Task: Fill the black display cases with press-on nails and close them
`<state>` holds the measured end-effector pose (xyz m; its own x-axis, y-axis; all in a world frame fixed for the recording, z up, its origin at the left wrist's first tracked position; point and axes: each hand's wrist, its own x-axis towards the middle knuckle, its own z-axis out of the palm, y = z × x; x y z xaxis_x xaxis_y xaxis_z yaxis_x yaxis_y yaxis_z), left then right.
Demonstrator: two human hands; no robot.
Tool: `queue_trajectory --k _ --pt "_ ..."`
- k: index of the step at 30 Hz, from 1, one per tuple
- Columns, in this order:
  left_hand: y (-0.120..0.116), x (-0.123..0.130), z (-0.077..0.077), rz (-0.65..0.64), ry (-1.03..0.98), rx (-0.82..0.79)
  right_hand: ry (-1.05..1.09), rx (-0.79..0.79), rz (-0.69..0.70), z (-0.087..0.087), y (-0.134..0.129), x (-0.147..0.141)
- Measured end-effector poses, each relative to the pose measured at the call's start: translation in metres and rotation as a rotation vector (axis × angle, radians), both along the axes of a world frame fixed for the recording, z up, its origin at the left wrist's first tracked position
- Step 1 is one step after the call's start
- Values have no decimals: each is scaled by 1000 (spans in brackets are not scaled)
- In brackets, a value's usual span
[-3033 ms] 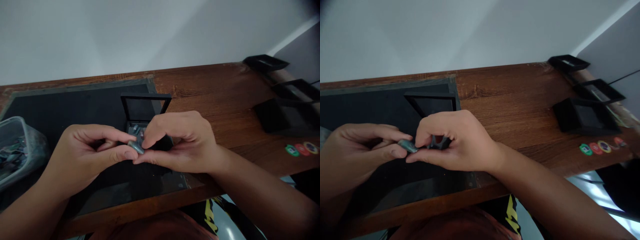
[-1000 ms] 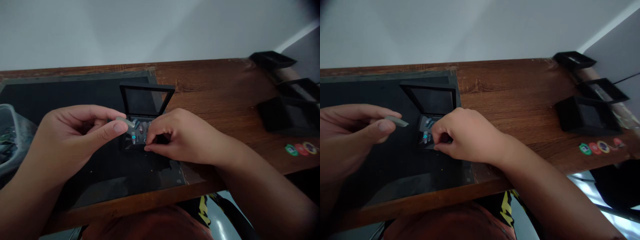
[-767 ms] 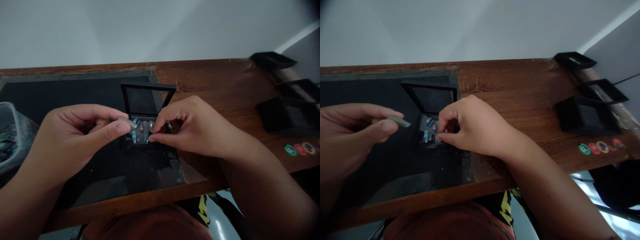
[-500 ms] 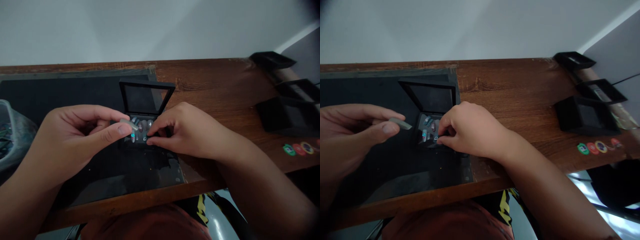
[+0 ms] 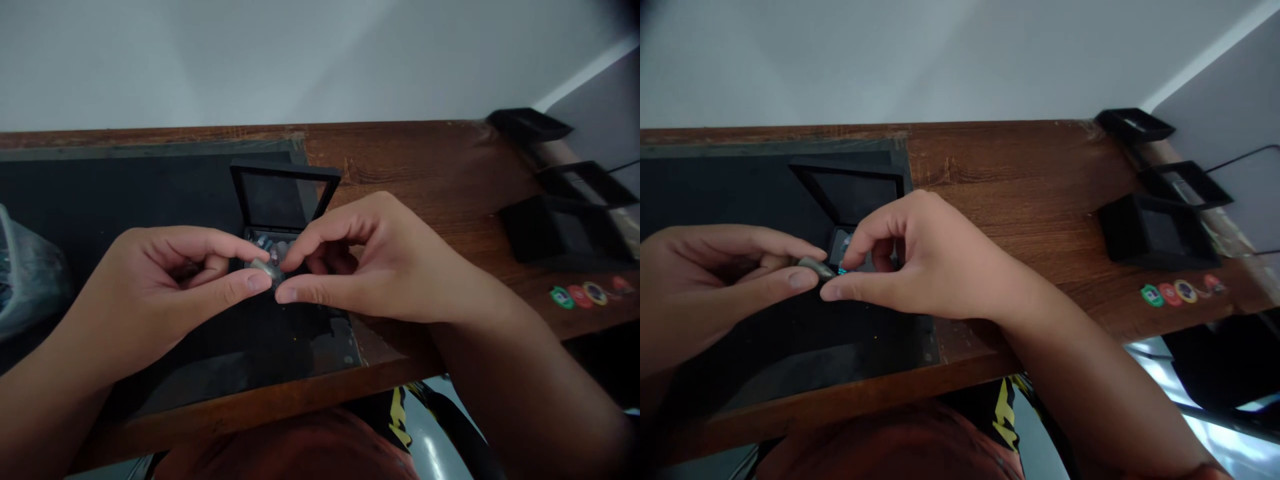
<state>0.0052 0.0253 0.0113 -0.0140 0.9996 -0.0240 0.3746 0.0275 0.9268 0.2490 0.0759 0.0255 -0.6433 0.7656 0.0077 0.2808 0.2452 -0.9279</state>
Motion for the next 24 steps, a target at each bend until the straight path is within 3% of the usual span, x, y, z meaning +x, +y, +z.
queue_trajectory --k 3,11,19,24 --pt "0 -1 -2 -113 4 -10 83 -117 35 -3 -1 -1" --pt "-2 1 -1 -148 30 -16 69 -349 97 -5 1 -2" --pt "-2 0 -1 -135 47 -11 6 -306 62 2 4 1" --pt "-3 -4 -3 -148 46 -24 -3 -360 79 5 5 3"
